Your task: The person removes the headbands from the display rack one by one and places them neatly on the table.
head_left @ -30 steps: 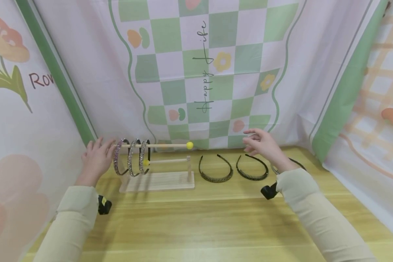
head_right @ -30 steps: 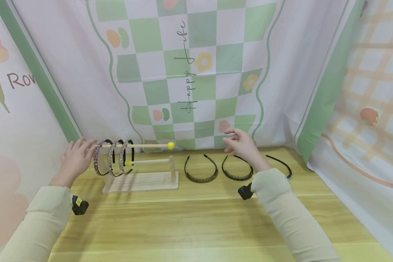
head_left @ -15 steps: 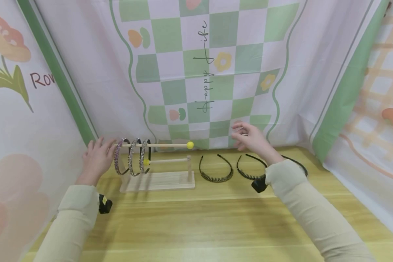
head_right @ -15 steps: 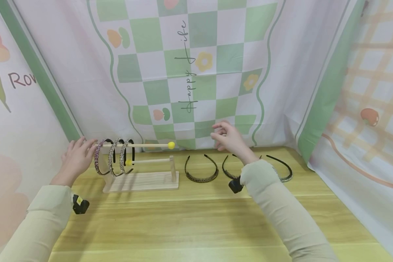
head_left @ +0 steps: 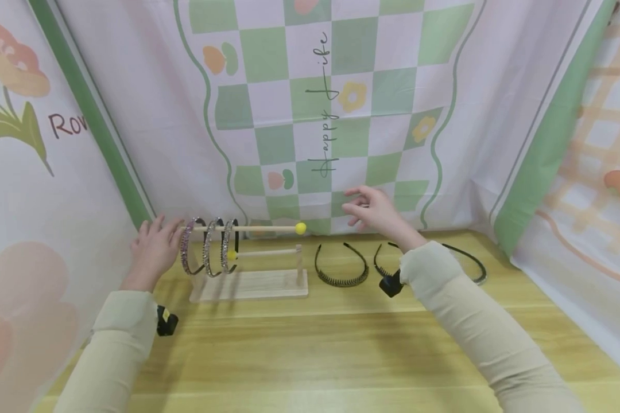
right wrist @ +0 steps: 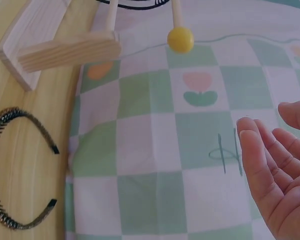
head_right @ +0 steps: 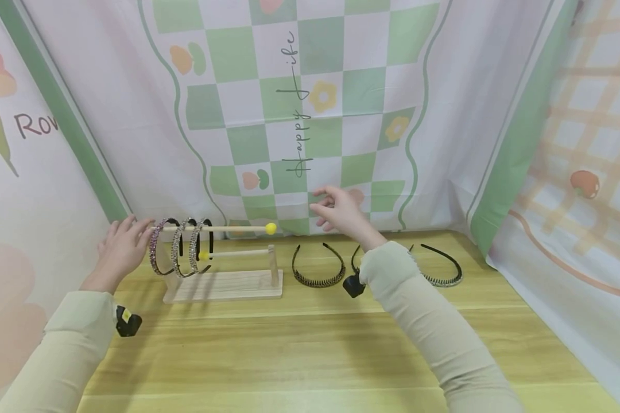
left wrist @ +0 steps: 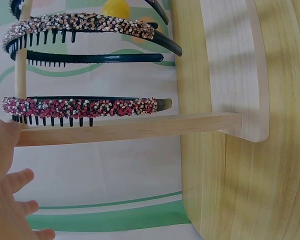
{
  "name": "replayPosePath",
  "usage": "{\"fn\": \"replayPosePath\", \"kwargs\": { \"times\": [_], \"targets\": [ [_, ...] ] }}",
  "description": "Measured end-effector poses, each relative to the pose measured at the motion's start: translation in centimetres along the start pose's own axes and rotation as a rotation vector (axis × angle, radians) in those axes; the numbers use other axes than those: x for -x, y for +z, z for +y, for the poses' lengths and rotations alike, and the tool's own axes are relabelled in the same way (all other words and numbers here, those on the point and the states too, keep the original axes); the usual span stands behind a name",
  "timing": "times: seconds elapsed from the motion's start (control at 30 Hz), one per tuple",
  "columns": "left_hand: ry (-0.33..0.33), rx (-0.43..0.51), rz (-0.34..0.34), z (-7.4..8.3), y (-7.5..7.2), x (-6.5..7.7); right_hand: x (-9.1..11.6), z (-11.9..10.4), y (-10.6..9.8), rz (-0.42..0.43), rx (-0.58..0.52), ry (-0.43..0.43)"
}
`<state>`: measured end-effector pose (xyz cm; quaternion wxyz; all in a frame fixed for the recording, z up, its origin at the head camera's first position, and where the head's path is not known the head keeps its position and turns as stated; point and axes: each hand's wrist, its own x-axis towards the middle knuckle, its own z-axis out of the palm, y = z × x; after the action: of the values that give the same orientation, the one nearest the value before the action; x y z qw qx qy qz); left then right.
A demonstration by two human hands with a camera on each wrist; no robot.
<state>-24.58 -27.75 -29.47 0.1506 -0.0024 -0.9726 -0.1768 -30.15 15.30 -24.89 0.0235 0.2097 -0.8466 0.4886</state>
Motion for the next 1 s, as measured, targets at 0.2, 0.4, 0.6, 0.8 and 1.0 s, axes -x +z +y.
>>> {"fn": "replayPosePath", "kwargs": {
  "times": [0.2,0.4,0.6,0.8,1.0],
  "targets": [
    [0.001,0.002,0.004,0.0,0.0,-0.1,-0.6,-1.1,1.0,-0.014,-0.020,-0.012],
    [0.002,0.009,0.007,0.0,0.0,-0.1,-1.1,-1.9,2.0,-0.035,-0.030,-0.017],
    [-0.001,0.005,0.009,0.0,0.1,-0.1,-1.6,-2.9,2.8,-0.068,-0.013,-0.042],
    [0.005,0.010,0.011,-0.1,0.1,-0.1,-1.9,-4.2,3.9,-0.086,-0.007,-0.054],
    [0.009,0.008,0.016,-0.1,0.2,0.0,-2.3,-5.2,5.2,-0.103,-0.011,-0.069]
  ]
}}
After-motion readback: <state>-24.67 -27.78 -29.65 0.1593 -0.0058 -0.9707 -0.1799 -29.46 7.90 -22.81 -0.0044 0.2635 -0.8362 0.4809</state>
